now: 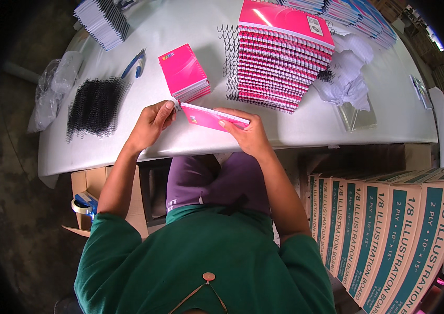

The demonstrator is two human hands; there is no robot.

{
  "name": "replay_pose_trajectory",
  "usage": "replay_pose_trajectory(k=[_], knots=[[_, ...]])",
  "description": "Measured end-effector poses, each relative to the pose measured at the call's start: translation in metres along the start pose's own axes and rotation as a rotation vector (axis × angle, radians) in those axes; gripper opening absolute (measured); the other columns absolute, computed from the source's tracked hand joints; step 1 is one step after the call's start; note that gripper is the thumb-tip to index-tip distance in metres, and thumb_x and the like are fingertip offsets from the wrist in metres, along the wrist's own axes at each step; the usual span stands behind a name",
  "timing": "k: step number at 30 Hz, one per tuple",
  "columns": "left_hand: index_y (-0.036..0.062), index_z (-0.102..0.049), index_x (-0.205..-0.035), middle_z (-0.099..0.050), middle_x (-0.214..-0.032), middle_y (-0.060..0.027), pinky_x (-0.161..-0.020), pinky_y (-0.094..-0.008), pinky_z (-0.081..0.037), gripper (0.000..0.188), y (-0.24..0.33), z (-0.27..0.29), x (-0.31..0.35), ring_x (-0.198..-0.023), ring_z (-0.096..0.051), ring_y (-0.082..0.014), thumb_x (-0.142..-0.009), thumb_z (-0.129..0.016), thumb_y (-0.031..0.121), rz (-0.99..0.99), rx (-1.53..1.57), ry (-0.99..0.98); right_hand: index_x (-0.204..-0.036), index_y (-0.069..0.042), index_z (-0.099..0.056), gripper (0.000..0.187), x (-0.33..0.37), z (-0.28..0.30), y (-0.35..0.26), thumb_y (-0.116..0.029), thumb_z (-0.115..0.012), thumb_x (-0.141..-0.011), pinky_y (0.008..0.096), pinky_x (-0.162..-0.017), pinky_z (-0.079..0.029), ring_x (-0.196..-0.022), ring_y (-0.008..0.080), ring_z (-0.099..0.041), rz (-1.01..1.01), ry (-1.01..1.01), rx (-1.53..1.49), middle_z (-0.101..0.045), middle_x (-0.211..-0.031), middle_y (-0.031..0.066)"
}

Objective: The person threads plastic spiral bindings into the pre-punched holes of small pink notebooks by hand and places the finished notebooks onto a stack on a table.

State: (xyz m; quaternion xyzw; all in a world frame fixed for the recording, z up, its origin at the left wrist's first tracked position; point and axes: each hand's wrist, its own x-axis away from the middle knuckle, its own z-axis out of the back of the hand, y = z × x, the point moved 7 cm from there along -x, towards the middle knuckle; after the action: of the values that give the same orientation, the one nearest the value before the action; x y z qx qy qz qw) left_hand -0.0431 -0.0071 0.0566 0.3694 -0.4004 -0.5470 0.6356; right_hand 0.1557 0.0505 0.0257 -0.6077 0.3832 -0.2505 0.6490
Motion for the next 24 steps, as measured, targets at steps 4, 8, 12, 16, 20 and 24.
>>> replay_pose_trajectory(k=[4,8,12,16,20,24], knots=[[0.0043,-0.055,-0.077,-0.051,-0.064,0.0002,-0.054,-0.0204,-0.035,0.034,0.004,0.001,-0.003,-0.058,-0.043,-0.0056,-0.093,-0.048,0.034,0.165,0.154,-0.055,-0.109,0.003,-0.061,0.026,0.002,0.0,0.001,0.0,-0.059,-0.083,0.0236,-0.083,-0.046,-0.091,0.0103,-0.057,0.011,-0.053,0.003,-0.064,-0.102,0.009],[0.0043,-0.057,-0.088,-0.057,-0.077,-0.0016,-0.06,-0.0219,-0.038,0.015,0.03,0.012,-0.008,-0.07,-0.05,-0.0087,-0.084,-0.064,0.018,-0.18,0.111,-0.098,-0.109,0.002,-0.061,0.026,0.003,-0.001,-0.003,-0.001,-0.059,-0.084,0.0234,-0.081,-0.046,-0.089,0.0102,-0.057,0.049,-0.057,0.008,-0.065,-0.101,0.0089],[0.0058,-0.056,-0.111,-0.061,-0.1,-0.0061,-0.081,-0.0307,-0.04,0.035,0.054,0.012,-0.001,-0.094,-0.053,-0.0176,-0.079,-0.066,0.017,-0.469,-0.488,-0.123,-0.11,0.002,-0.06,0.025,0.004,-0.01,-0.005,-0.003,-0.058,-0.085,0.0235,-0.079,-0.047,-0.087,0.0099,-0.058,0.09,-0.074,0.023,-0.065,-0.101,0.0096],[0.0054,-0.052,-0.116,-0.06,-0.094,-0.0062,-0.074,-0.0306,-0.043,0.038,0.054,0.007,0.005,-0.08,-0.055,-0.0176,-0.081,-0.064,0.016,-0.492,-0.696,-0.184,-0.11,0.002,-0.06,0.025,0.006,-0.014,-0.004,-0.003,-0.056,-0.086,0.0235,-0.078,-0.047,-0.086,0.0098,-0.057,0.105,-0.078,0.069,-0.065,-0.101,0.0104],[0.0028,-0.051,-0.115,-0.054,-0.08,-0.0042,-0.064,-0.0256,-0.042,0.036,0.048,0.013,0.005,-0.072,-0.05,-0.0126,-0.085,-0.061,0.02,-0.219,-0.298,-0.23,-0.111,0.002,-0.06,0.025,0.008,-0.014,-0.003,-0.001,-0.055,-0.086,0.023,-0.079,-0.047,-0.086,0.0096,-0.058,0.097,-0.078,0.034,-0.065,-0.102,0.0105],[-0.0005,-0.055,-0.109,-0.055,-0.074,-0.0048,-0.064,-0.0263,-0.044,0.029,0.046,0.013,0.01,-0.068,-0.051,-0.0121,-0.092,-0.052,0.023,-0.124,-0.176,-0.187,-0.111,0.002,-0.06,0.025,0.007,-0.016,-0.003,0.001,-0.055,-0.086,0.0226,-0.081,-0.047,-0.087,0.0093,-0.058,0.089,-0.099,-0.006,-0.065,-0.102,0.0103]])
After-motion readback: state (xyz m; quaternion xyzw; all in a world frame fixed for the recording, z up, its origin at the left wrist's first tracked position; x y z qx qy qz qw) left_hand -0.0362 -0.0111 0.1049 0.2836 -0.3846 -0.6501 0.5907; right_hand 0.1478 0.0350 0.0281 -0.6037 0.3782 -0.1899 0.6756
